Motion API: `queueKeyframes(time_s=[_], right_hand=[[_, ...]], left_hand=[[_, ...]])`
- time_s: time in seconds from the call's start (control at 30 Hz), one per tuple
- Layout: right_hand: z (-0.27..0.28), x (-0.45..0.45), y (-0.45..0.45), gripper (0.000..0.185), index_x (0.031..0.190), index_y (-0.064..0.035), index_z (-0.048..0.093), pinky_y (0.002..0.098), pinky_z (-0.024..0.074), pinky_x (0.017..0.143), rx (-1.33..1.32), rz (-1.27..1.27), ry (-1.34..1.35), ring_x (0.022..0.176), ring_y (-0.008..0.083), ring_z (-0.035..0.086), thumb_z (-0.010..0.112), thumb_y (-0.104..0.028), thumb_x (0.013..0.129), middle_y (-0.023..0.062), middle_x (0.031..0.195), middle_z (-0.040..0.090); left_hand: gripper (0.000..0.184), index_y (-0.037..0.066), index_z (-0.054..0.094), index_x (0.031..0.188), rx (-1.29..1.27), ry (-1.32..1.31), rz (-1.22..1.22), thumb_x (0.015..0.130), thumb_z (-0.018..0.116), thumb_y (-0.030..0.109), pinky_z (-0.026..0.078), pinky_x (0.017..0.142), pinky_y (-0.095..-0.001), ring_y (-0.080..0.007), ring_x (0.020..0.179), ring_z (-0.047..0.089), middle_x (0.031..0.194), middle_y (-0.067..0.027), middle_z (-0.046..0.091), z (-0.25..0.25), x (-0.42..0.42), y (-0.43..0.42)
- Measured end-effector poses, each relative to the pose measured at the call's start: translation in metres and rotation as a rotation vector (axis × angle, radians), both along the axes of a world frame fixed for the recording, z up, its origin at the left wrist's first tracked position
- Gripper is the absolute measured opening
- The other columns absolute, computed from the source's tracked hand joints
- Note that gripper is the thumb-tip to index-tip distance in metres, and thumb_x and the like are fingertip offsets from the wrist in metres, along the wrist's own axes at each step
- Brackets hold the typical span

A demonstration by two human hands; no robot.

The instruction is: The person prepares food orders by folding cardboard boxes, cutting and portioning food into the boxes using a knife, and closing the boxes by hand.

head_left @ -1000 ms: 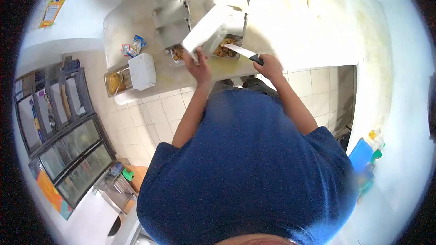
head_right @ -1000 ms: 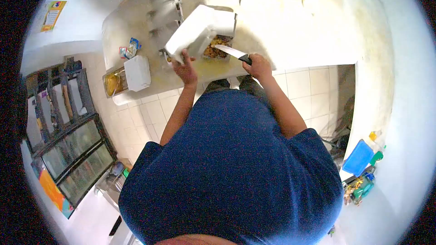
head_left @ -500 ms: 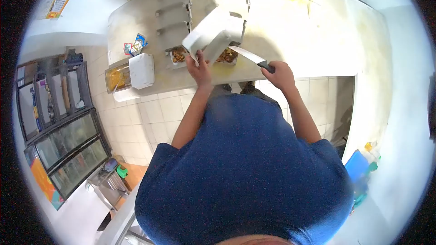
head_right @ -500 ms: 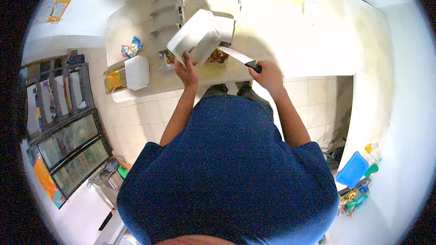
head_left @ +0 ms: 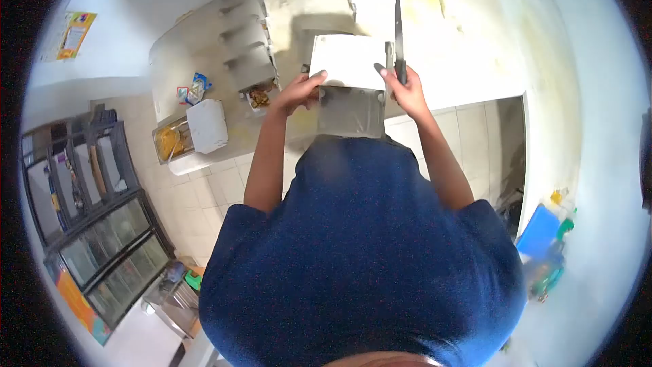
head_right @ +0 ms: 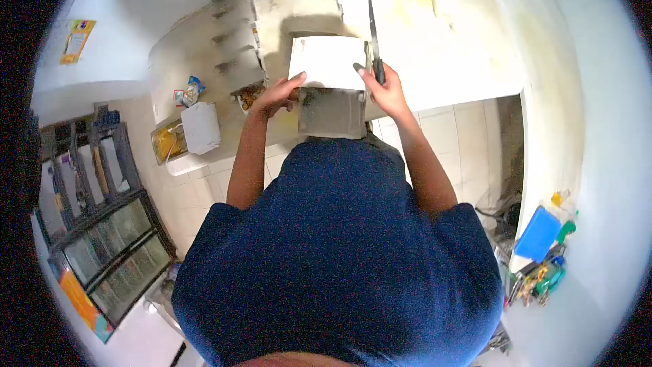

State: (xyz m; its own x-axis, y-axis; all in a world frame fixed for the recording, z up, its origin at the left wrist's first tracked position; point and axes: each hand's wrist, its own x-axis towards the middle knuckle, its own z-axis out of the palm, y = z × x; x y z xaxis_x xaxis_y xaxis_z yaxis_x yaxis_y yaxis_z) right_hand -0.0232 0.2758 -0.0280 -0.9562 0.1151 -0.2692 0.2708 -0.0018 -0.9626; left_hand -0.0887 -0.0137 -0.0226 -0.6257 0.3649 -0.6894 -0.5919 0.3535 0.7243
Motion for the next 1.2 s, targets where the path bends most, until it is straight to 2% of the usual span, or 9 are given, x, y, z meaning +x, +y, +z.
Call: queueKeyframes(time_s=[0.07,0.17,0.2,0.3,0.5,0.67,0.93,1.03,1.2], right_hand=[[-0.002,0.010,-0.002,0.035,0.079,-0.0118,0.046,0.0229,0.0370,0.038,-0.060,-0.138,-0.090,0.048,0.0034,0.044,0.072,-0.031,0.092,-0.0060,0.063,0.045],[-0.026,0.025,0.007,0.034,0.080,-0.0128,0.045,0.0220,0.0381,0.040,-0.095,-0.151,-0.096,0.048,0.0043,0.045,0.073,-0.029,0.092,-0.0058,0.064,0.045],[-0.034,0.031,0.009,0.034,0.080,-0.0133,0.045,0.0218,0.0384,0.040,-0.108,-0.131,-0.112,0.049,0.0044,0.045,0.073,-0.028,0.091,-0.0056,0.065,0.046],[-0.051,0.045,0.018,0.035,0.080,-0.0143,0.043,0.0215,0.0392,0.042,-0.141,-0.075,-0.137,0.049,0.0048,0.046,0.075,-0.025,0.089,-0.0052,0.065,0.047],[-0.047,0.083,0.029,0.033,0.077,-0.0140,0.044,0.0266,0.0438,0.051,-0.128,0.006,-0.313,0.056,0.0078,0.049,0.076,-0.008,0.083,-0.0039,0.070,0.049],[-0.056,0.110,0.033,0.029,0.081,-0.0142,0.047,0.0248,0.0420,0.073,-0.116,0.181,-0.216,0.079,0.0076,0.049,0.073,-0.002,0.079,-0.0060,0.078,0.048],[-0.041,0.127,0.024,0.029,0.084,-0.0136,0.045,0.0245,0.0423,0.073,-0.113,0.195,-0.201,0.081,0.0073,0.048,0.070,-0.001,0.076,-0.0055,0.082,0.046],[-0.040,0.126,0.026,0.031,0.085,-0.0142,0.044,0.0250,0.0418,0.072,0.006,0.251,-0.180,0.079,0.0072,0.046,0.072,-0.004,0.075,-0.0059,0.081,0.044],[-0.046,0.132,0.034,0.039,0.083,-0.0151,0.043,0.0264,0.0417,0.074,-0.101,0.251,-0.185,0.081,0.0074,0.045,0.080,-0.006,0.075,-0.0067,0.083,0.045]], left_hand=[[0.073,0.007,0.044,0.142,0.091,-0.035,-0.075,0.091,0.059,0.057,0.049,0.056,-0.0305,-0.0175,0.086,0.062,0.120,-0.0088,0.061,-0.018,-0.007,0.003],[0.076,0.012,0.033,0.150,0.074,-0.060,-0.085,0.093,0.055,0.057,0.053,0.061,-0.0349,-0.0230,0.097,0.061,0.133,-0.0127,0.053,-0.005,0.009,0.012],[0.080,0.017,0.024,0.154,0.093,-0.061,-0.093,0.093,0.054,0.059,0.056,0.070,-0.0441,-0.0278,0.112,0.057,0.141,-0.0151,0.048,-0.016,0.011,0.009],[0.072,0.020,0.030,0.153,0.042,-0.085,-0.144,0.095,0.055,0.055,0.056,0.077,-0.0506,-0.0306,0.126,0.050,0.144,-0.0142,0.047,-0.040,0.010,0.006],[0.053,0.020,0.047,0.145,0.179,-0.008,-0.353,0.097,0.060,0.038,0.051,0.094,-0.0459,-0.0260,0.129,0.049,0.138,-0.0086,0.054,-0.083,0.025,-0.011],[0.050,0.018,0.047,0.145,0.149,-0.086,-0.451,0.097,0.059,0.028,0.050,0.095,-0.0411,-0.0200,0.120,0.054,0.133,-0.0077,0.058,-0.104,0.040,-0.021],[0.059,0.009,0.040,0.148,0.303,-0.237,-0.271,0.094,0.060,0.018,0.046,0.102,-0.0363,-0.0209,0.125,0.052,0.140,-0.0077,0.053,-0.076,0.060,-0.023],[0.064,0.009,0.036,0.151,0.324,-0.110,-0.279,0.092,0.061,0.015,0.039,0.110,-0.0384,-0.0227,0.134,0.046,0.145,-0.0090,0.049,-0.164,0.065,-0.043],[0.068,0.009,0.037,0.149,0.384,0.057,-0.317,0.088,0.065,0.011,0.034,0.114,-0.0413,-0.0259,0.138,0.042,0.147,-0.0120,0.047,-0.111,0.057,-0.027]])
